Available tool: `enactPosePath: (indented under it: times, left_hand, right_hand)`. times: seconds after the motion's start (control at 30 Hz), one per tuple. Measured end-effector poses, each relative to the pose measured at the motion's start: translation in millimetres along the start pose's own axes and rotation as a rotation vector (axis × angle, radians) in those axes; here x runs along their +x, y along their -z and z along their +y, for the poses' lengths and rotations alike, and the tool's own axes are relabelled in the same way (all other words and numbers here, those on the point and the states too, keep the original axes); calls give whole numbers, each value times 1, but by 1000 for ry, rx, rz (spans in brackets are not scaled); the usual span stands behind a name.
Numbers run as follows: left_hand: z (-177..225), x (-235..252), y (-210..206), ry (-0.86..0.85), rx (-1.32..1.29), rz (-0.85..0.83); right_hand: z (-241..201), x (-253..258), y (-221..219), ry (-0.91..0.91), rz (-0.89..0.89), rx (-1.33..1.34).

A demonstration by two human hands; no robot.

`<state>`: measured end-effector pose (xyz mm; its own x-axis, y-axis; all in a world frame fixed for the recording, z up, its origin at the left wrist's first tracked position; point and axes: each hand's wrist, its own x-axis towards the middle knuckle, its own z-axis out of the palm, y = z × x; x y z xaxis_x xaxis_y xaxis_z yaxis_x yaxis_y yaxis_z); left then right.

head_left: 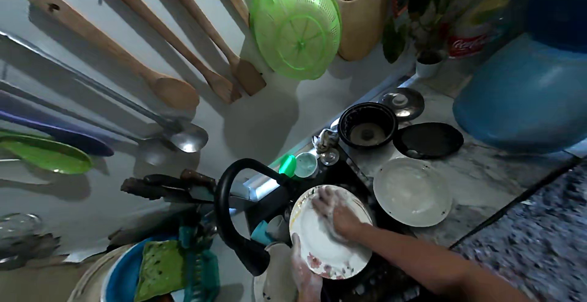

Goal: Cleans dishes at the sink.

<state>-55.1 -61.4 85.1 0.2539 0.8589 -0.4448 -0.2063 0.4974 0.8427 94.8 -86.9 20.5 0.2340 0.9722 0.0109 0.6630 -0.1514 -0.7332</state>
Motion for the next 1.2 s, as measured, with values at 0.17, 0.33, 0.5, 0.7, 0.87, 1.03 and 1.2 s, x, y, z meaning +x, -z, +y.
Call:
enactPosePath:
  times: [0.17, 0.33, 0.5, 0.7, 0.87, 1.03, 1.2]
  left_hand:
    - [-3, 19, 12, -57, -12, -79]
    - [11, 2, 8, -73, -71, 50]
    - [1, 17, 11, -49, -153, -19]
    - [2, 9, 18, -32, -91, -12]
    - [-13, -2, -7, 40, -90, -23]
    - [5, -3, 11, 95, -2, 3]
    - [-4, 21, 34, 145, -32, 39]
  right_hand:
    - [-36, -23, -15, 203, -115, 144]
    - [29, -26, 4, 136, -101, -56]
    - [-13, -36, -16, 50, -91, 147]
    - [32, -24, -5, 195, -65, 12]
    - [0, 22, -7, -24, 221, 48]
    - [-51, -29, -13, 246, -272, 245]
    - [-64, -48, 30, 270, -531, 58]
